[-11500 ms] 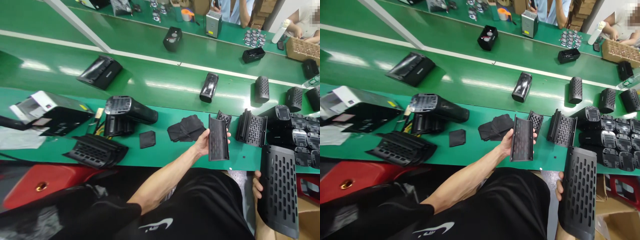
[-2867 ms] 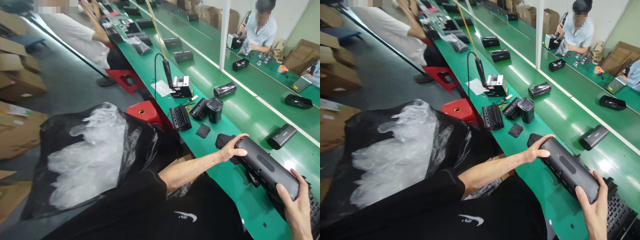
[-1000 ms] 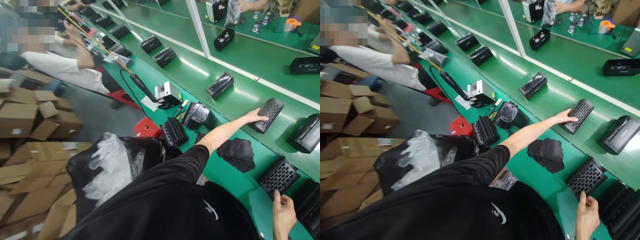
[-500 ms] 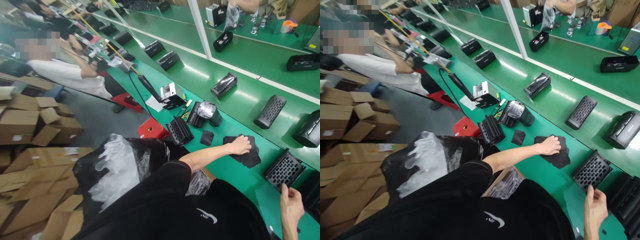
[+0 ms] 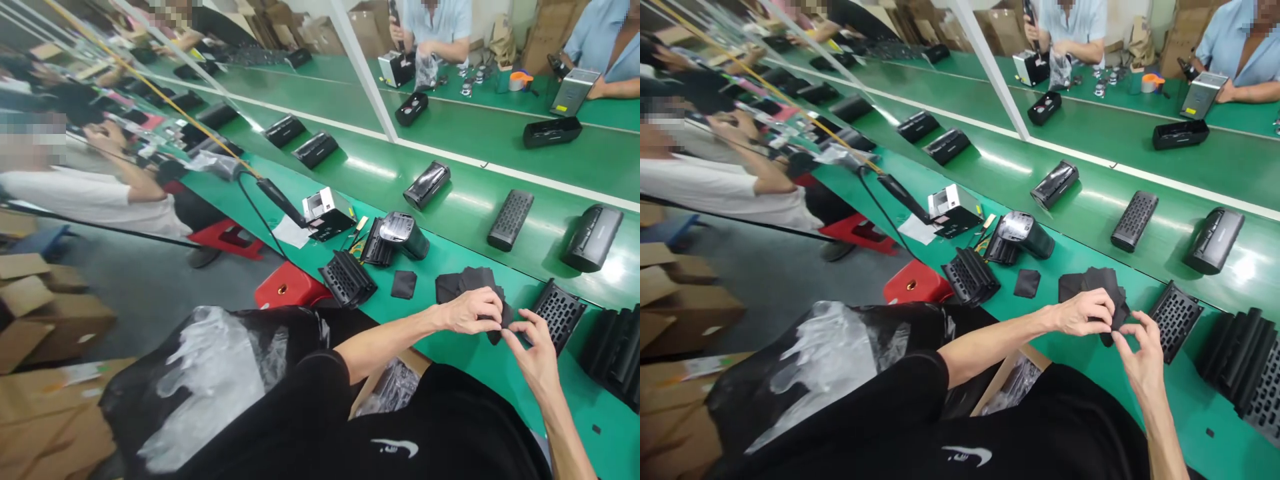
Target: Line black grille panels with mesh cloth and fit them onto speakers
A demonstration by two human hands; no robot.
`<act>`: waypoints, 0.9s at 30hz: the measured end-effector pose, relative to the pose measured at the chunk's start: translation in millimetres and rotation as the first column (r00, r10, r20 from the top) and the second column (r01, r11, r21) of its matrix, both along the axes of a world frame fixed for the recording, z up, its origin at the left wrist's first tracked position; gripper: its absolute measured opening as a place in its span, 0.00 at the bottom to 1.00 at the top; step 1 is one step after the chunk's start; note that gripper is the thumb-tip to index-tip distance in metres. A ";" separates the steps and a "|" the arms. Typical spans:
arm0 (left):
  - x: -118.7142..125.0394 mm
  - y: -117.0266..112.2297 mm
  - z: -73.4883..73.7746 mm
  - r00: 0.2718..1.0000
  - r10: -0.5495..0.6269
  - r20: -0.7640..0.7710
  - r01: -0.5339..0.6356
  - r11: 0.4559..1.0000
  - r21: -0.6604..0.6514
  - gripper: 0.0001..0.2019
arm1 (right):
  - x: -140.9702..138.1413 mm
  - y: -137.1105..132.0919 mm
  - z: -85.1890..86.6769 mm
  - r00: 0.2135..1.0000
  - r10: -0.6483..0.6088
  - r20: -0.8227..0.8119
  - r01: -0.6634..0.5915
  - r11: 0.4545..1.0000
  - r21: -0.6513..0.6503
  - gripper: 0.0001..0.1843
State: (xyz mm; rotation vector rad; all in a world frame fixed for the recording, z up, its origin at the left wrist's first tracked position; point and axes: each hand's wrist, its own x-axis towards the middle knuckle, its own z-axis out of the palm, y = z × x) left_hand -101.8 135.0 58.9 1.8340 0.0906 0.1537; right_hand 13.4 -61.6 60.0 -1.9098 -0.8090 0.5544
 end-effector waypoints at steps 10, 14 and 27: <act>-5.6 -21.1 18.3 0.999 0.003 -0.038 -0.024 0.832 -0.554 0.27 | 7.8 -8.3 1.7 0.809 0.040 -0.587 -0.053 0.999 -0.006 0.39; -0.8 -26.8 17.2 0.974 0.119 -0.192 -0.218 0.722 -0.657 0.28 | 14.1 -28.1 10.9 0.842 -0.073 -0.534 0.000 0.991 -0.135 0.27; 42.9 -4.9 -17.2 0.725 -0.607 -0.326 0.195 0.634 -0.749 0.34 | 4.5 -62.2 29.1 0.909 -0.136 -0.393 0.042 0.970 -0.240 0.27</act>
